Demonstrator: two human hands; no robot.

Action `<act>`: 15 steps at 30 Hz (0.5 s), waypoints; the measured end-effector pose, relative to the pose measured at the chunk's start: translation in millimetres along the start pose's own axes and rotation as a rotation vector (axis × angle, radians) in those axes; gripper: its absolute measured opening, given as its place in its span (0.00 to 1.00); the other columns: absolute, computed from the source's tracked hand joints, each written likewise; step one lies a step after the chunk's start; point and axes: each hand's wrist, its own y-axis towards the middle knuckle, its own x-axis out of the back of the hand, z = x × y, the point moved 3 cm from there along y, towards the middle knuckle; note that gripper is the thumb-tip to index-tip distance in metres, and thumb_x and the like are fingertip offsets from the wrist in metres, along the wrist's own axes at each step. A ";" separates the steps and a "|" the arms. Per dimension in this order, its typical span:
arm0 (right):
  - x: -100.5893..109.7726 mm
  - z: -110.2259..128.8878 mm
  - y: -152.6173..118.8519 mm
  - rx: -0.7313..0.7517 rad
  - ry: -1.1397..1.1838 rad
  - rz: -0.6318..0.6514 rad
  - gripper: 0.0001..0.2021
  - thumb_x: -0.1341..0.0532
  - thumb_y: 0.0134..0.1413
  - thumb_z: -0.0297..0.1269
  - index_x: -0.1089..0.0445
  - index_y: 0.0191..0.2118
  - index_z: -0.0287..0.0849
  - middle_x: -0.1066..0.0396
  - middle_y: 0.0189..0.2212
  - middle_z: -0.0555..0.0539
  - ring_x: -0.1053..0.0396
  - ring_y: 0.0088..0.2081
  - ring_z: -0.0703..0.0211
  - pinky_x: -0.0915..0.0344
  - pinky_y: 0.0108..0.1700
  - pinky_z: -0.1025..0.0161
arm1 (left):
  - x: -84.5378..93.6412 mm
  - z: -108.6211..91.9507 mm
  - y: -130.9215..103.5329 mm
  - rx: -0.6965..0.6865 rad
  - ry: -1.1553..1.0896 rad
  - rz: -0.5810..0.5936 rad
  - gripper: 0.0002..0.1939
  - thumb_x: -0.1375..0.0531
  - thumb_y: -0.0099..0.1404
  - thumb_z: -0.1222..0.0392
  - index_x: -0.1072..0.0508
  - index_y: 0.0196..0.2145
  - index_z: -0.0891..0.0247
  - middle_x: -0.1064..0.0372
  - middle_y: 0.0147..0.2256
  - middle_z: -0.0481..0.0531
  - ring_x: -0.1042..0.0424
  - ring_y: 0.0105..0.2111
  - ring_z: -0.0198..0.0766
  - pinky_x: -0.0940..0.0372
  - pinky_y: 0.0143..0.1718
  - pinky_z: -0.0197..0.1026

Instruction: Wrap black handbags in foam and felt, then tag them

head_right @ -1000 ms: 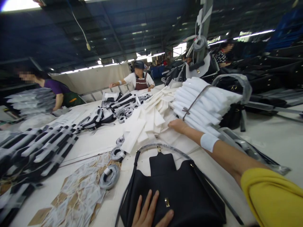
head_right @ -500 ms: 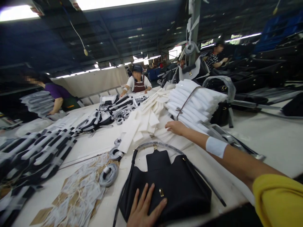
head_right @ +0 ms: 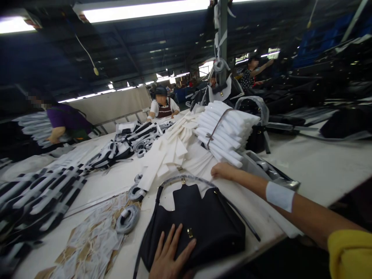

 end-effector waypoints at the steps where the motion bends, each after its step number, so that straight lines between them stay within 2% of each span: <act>1: -0.1 -1.6 1.8 -0.027 0.001 0.001 0.10 0.39 0.61 0.39 0.23 0.37 0.40 0.22 0.38 0.44 0.26 0.42 0.55 0.32 0.48 0.56 | 0.7 -0.1 0.3 0.001 -0.002 0.008 0.41 0.34 0.57 0.47 0.46 0.65 0.40 0.42 0.63 0.61 0.43 0.64 0.58 0.41 0.58 0.61; 5: 3.6 -4.7 5.5 -0.130 0.012 0.013 0.14 0.41 0.64 0.44 0.25 0.40 0.38 0.23 0.39 0.45 0.26 0.43 0.56 0.32 0.49 0.53 | 4.0 -0.3 1.5 0.015 -0.019 0.031 0.41 0.34 0.57 0.48 0.45 0.65 0.41 0.43 0.64 0.61 0.43 0.64 0.58 0.42 0.59 0.62; 10: 10.0 -0.2 5.1 -0.177 0.007 0.058 0.12 0.39 0.63 0.43 0.27 0.36 0.37 0.25 0.34 0.48 0.27 0.37 0.59 0.30 0.45 0.56 | 6.7 0.2 1.9 0.021 -0.028 0.061 0.43 0.33 0.56 0.52 0.46 0.66 0.40 0.46 0.66 0.60 0.43 0.64 0.58 0.41 0.59 0.61; 12: 13.5 4.2 4.2 -0.207 -0.027 0.005 0.12 0.39 0.63 0.42 0.27 0.37 0.38 0.25 0.35 0.48 0.27 0.39 0.59 0.31 0.46 0.55 | 7.2 0.5 1.8 0.021 -0.027 0.064 0.43 0.33 0.56 0.52 0.46 0.66 0.41 0.46 0.66 0.60 0.43 0.64 0.57 0.41 0.58 0.61; 15: 22.8 13.2 2.7 -0.297 -0.100 -0.174 0.12 0.44 0.66 0.40 0.28 0.42 0.37 0.26 0.40 0.44 0.28 0.41 0.57 0.33 0.46 0.55 | 7.8 0.7 2.0 0.017 -0.024 0.049 0.43 0.33 0.56 0.52 0.46 0.66 0.41 0.46 0.66 0.60 0.44 0.64 0.57 0.40 0.58 0.61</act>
